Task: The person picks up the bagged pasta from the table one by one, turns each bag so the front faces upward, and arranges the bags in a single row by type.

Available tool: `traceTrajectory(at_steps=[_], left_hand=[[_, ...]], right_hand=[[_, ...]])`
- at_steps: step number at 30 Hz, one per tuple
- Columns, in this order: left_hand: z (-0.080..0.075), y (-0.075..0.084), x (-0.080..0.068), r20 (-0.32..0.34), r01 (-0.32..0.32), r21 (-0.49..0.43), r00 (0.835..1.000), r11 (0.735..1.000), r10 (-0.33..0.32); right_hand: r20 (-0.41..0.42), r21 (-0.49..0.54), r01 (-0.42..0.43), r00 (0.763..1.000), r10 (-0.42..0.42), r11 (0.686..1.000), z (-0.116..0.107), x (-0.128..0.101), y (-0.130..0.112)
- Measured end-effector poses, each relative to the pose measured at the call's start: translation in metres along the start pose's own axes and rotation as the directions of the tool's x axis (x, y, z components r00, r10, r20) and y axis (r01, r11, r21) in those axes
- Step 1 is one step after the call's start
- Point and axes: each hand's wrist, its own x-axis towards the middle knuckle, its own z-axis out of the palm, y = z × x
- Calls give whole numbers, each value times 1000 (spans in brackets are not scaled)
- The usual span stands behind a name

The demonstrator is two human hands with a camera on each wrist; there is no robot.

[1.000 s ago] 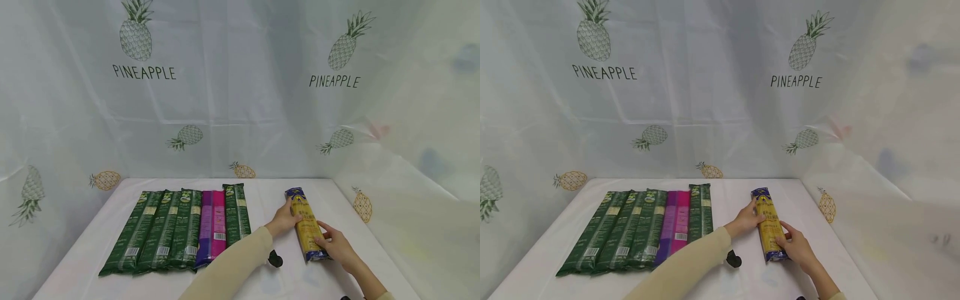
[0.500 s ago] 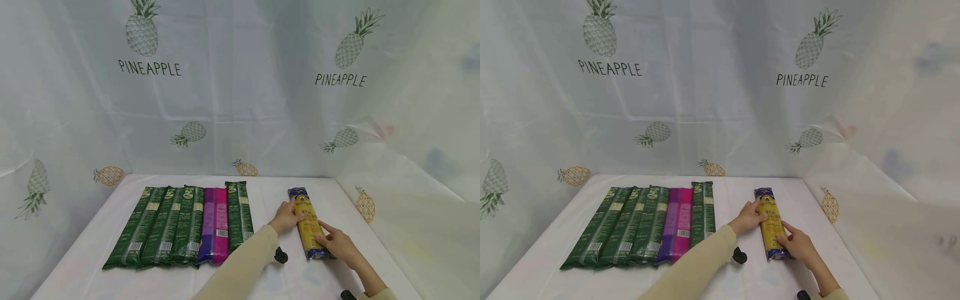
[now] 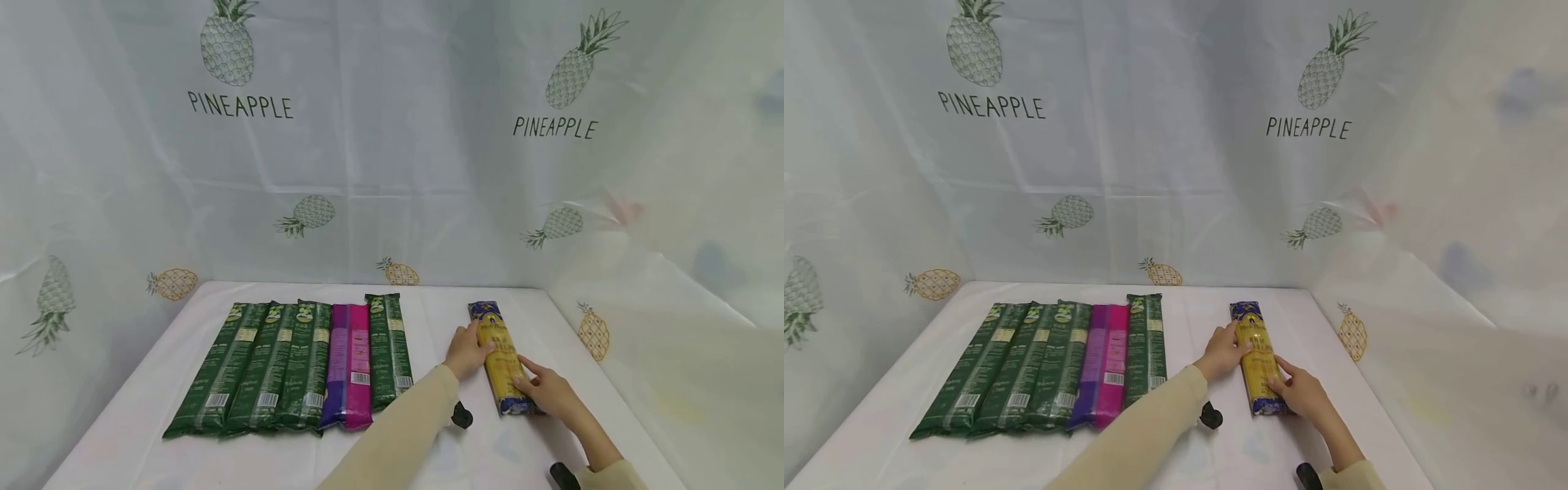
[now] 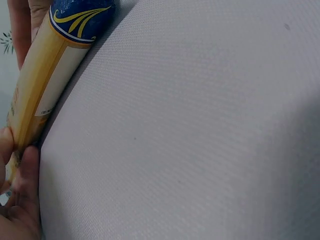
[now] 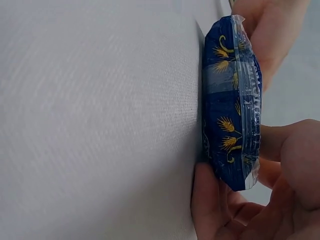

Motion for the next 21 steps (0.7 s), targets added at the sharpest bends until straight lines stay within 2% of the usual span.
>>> traceTrajectory(at_steps=[6,13,18,21], left_hand=[[-6,5,-6,-8,-1,2,1000,1000,1],[-2,3,-4,-6,27,-2,1000,1000,-27],[-13,9,-10,22,14,-24,1000,1000,-13],[-18,10,-12,57,19,-70,998,997,-16]], right_hand=[[0,16,-12,1000,12,1000,2,0,-2],[12,36,4,1000,-4,999,7,-1,3],[34,40,7,999,-8,999,4,-1,2],[44,37,-6,999,4,999,2,-3,1]])
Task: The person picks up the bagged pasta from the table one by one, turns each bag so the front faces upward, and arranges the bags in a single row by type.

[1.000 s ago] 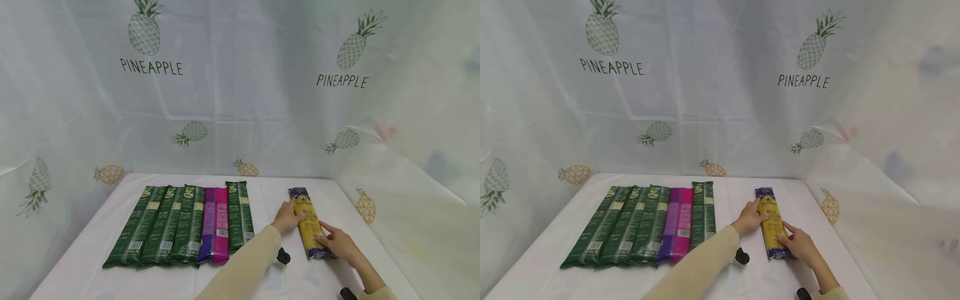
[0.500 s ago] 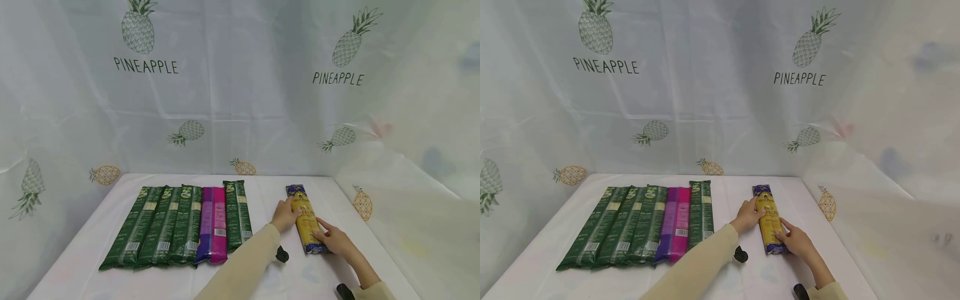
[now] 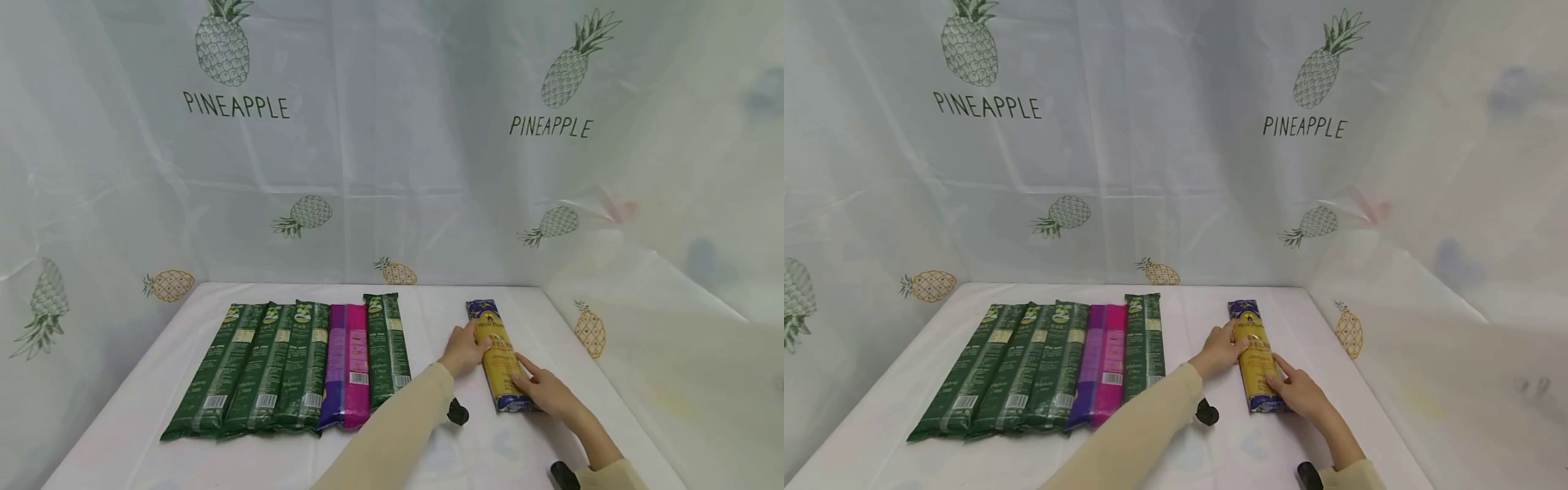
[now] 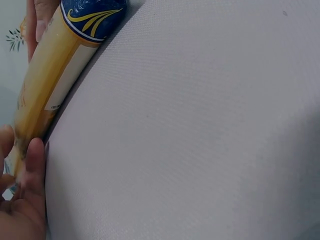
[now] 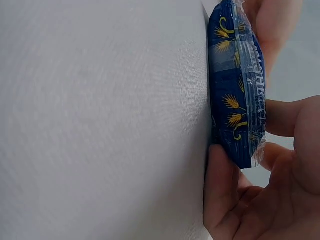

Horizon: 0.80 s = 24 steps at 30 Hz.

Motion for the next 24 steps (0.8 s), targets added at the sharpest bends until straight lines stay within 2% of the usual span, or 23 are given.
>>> traceTrajectory(at_steps=[6,11,13,15,17,20,21,22,24], left_hand=[[-1,-6,9,45,14,-132,999,991,-8],[-1,-9,13,73,42,-142,997,989,-32],[-4,-10,14,108,58,-131,993,990,-44],[-12,-11,12,174,66,-167,984,984,-36],[-24,-11,8,281,80,-226,960,971,-13],[-48,-9,-1,447,112,-286,894,952,29],[-55,-8,-3,489,115,-281,871,953,39],[-63,-7,-7,521,108,-267,852,958,49],[-81,-5,-15,546,76,-241,835,968,71]], right_hand=[[17,12,-29,999,29,1000,-1,-3,-2],[17,22,-26,1000,25,999,-2,-10,-3],[12,16,-8,1000,8,1000,-4,-14,-3],[8,15,3,1000,-3,1000,-5,-19,-4],[9,22,17,1000,-17,1000,-5,-25,-6],[13,21,35,999,-35,999,-3,-34,-11],[10,8,45,999,-45,999,-2,-38,-13],[2,-14,62,998,-62,998,-1,-41,-15],[-26,-53,93,995,-95,994,2,-47,-20]])
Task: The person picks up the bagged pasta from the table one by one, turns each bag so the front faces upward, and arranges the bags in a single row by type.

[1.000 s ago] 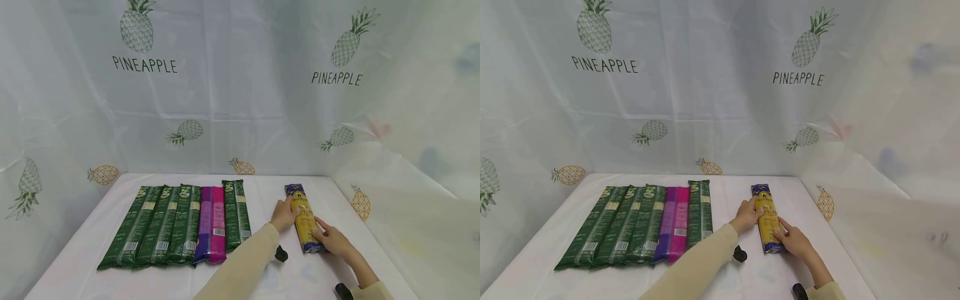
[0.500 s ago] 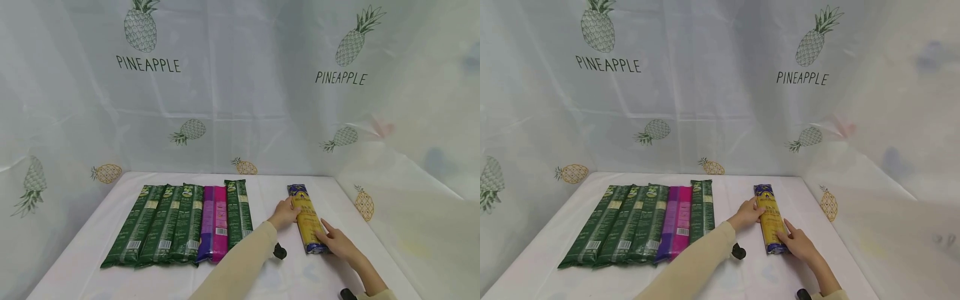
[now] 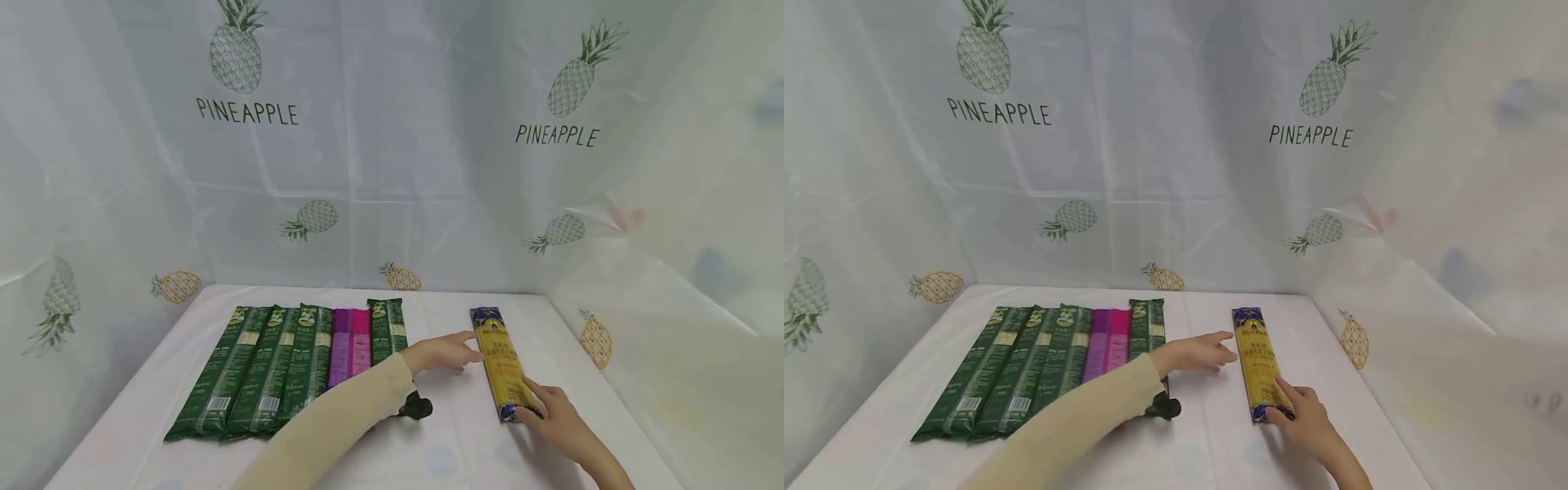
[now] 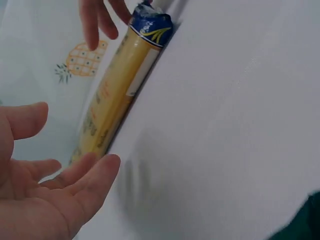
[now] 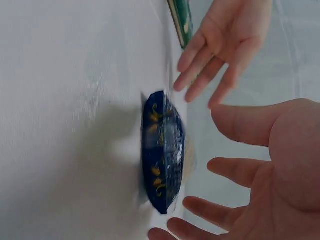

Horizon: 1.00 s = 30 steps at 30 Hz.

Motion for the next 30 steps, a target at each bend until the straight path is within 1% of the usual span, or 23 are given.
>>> traceTrajectory(at_steps=[1,3,5,8,10,11,12,15,18,19,21,22,24,26,28,30], left_hand=[[-5,1,-9,0,-8,16,1000,1000,8],[-17,3,-27,-5,-46,34,999,998,46],[-32,1,-46,-29,-80,44,996,996,81],[-56,-3,-76,-79,-108,65,991,992,113],[-73,-5,-95,-112,-121,79,985,990,129],[-82,-7,-104,-128,-125,93,982,988,136],[-91,-8,-113,-147,-126,100,979,987,140],[-116,-14,-138,-235,-115,132,961,985,144],[-137,-22,-158,-337,-82,160,932,984,133],[-143,-25,-164,-365,-70,171,922,983,129],[-153,-31,-174,-403,-52,185,907,981,124],[-157,-34,-178,-417,-42,193,901,980,120],[-164,-39,-185,-430,-24,205,896,978,112],[-168,-44,-189,-445,-7,209,890,978,102],[-170,-48,-191,-456,4,219,885,976,99],[-172,-51,-192,-463,8,226,881,974,100]], right_hand=[[-19,-17,13,1000,-14,1000,2,-3,-3],[-66,-49,45,997,-48,998,7,-10,-11],[-123,-103,60,990,-72,993,12,-15,-20],[-231,-192,82,965,-126,978,19,-23,-36],[-274,-220,99,949,-159,970,21,-28,-48],[-282,-213,119,943,-178,970,23,-29,-55],[-272,-186,145,943,-193,972,23,-31,-61],[-204,-92,184,958,-199,979,28,-31,-81],[-161,-4,202,967,-200,979,37,-27,-101],[-153,23,212,967,-206,977,41,-26,-108],[-138,77,245,963,-233,967,49,-22,-120],[-127,102,266,959,-253,959,54,-19,-126],[-102,147,302,952,-290,942,63,-15,-137],[-70,186,321,947,-314,928,74,-10,-147],[-30,231,329,943,-331,916,85,-5,-157],[14,293,316,942,-334,903,97,0,-166]])
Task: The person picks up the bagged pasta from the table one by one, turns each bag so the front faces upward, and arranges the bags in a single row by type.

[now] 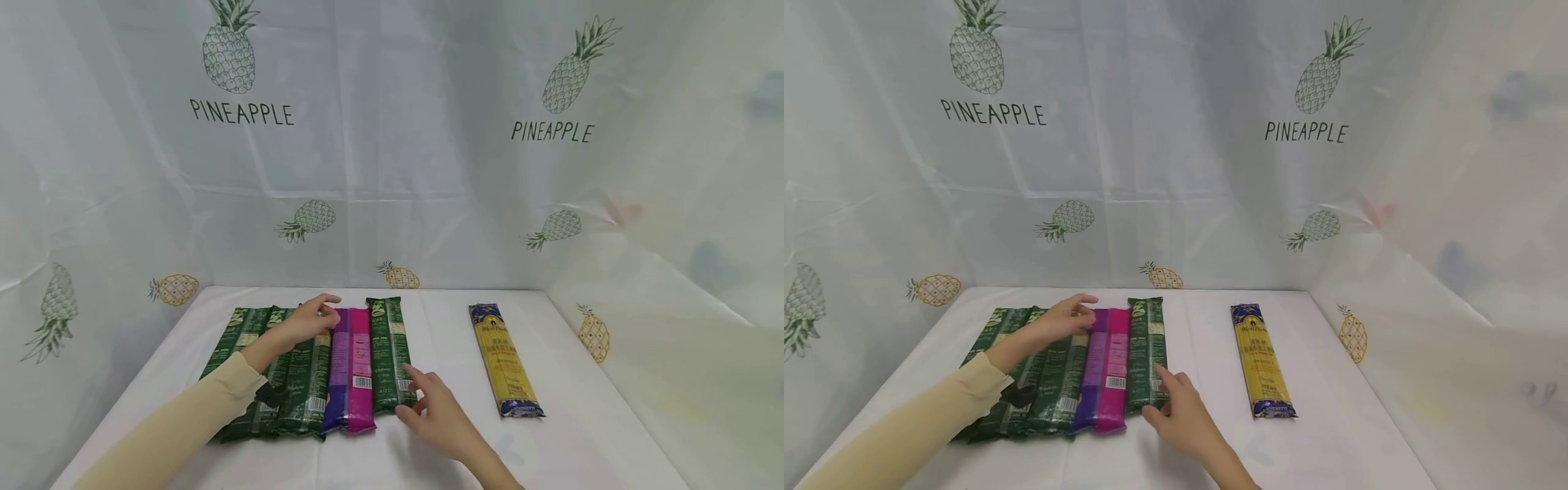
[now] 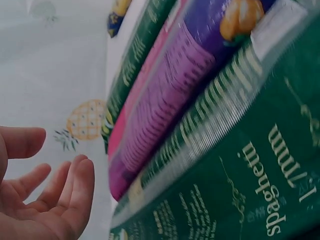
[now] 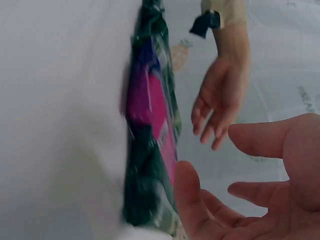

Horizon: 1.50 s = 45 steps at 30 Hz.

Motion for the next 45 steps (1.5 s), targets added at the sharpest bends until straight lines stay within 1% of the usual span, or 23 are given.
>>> traceTrajectory(at_steps=[2,5,6,9,13,18,20,23,27,30,32,34,37,39,44,45], left_hand=[[-1,-3,0,-3,0,-1,1000,1000,0],[-1,-9,3,-6,14,4,1000,1000,-14],[0,-10,5,-5,19,7,1000,1000,-19],[2,-16,11,-13,33,17,999,999,-33],[7,-22,17,-11,31,45,999,999,-31],[14,-29,23,-25,39,124,999,992,-36],[16,-30,24,-44,61,142,997,988,-56],[18,-31,26,-55,85,173,996,981,-77],[22,-32,29,-49,93,271,995,958,-82],[25,-29,31,-52,97,338,995,936,-84],[26,-25,31,-55,98,366,995,925,-84],[27,-22,30,-57,98,406,995,908,-82],[28,-19,30,-55,91,477,996,874,-73],[29,-19,30,-62,99,513,995,852,-78],[35,-15,28,-80,129,557,992,820,-102],[38,-14,28,-75,128,574,992,808,-104]], right_hand=[[37,62,-12,999,10,998,12,7,-4],[60,139,-39,998,31,989,30,16,-10],[63,151,-45,997,36,987,34,19,-12],[52,105,-58,997,53,993,46,28,-17],[17,-10,-90,996,90,996,56,36,-22],[-49,-88,-141,989,137,986,65,43,-24],[-59,-122,-149,988,142,981,69,45,-24],[-73,-168,-154,987,144,974,77,47,-24],[-103,-211,-148,986,128,966,84,48,-25],[-116,-245,-131,988,105,961,86,50,-25],[-114,-251,-122,989,95,960,86,51,-25],[-107,-245,-133,988,109,960,86,52,-25],[-94,-228,-150,987,132,962,85,54,-24],[-83,-230,-153,987,138,961,85,55,-24],[-73,-206,-120,992,107,971,84,55,-23],[-76,-202,-115,992,101,973,84,54,-22]])
